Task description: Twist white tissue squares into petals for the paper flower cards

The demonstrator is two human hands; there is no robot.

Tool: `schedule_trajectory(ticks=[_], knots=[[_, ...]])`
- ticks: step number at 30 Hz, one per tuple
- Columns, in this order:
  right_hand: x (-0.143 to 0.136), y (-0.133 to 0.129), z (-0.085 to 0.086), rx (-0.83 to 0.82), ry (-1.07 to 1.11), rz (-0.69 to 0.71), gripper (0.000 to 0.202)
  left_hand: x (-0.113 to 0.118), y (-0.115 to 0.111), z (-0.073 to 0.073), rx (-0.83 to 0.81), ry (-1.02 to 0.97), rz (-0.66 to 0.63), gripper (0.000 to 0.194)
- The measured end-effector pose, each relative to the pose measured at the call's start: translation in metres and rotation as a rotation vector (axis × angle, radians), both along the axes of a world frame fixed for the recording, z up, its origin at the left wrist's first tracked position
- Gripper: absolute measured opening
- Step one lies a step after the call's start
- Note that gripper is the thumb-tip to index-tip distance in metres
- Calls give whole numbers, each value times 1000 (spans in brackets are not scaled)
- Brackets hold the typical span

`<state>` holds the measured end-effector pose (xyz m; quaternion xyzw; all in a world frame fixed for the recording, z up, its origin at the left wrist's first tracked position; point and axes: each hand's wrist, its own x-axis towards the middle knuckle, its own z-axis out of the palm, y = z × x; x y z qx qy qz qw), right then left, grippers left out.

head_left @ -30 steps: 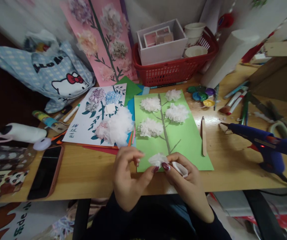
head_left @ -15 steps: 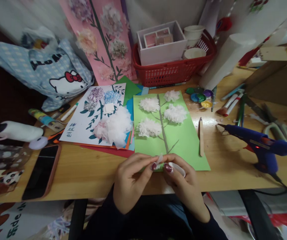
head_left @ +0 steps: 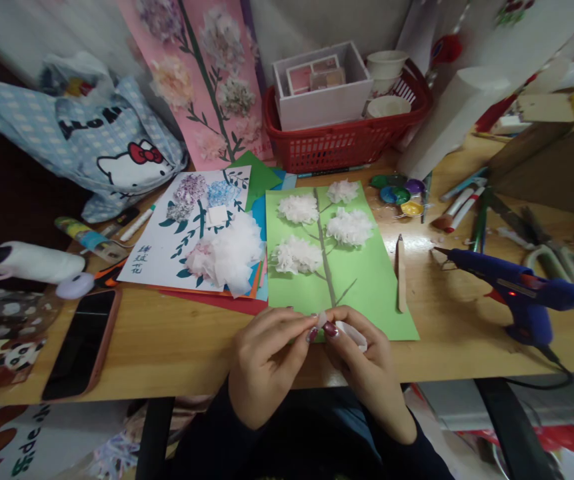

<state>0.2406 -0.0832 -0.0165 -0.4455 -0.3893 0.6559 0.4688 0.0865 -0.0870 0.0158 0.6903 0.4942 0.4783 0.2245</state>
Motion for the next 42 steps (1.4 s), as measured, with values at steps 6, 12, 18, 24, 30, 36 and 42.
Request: schedule_trajectory(ticks=[6,12,18,24,30,36,42], knots=[[1,0,7,59,-68,4,25,1,1,-1,33,39,0,26],[0,1,3,37,-91,5,26,1,3,1,120,105,25,25],[0,1,3,29,-111,2,29,1,2,3,180,181,61,20],[0,2,7,32,-145,-13,29,0,2,5,134,179,44,24],[0,2,8,38,-155,-21,24,0,2,5,114,148,36,25],[0,4,13,25,-147,-9,21,-2,2,5,37,88,21,27],[-1,3,11,36,-135,-17,15,-5,-1,0,-109,11,21,28]])
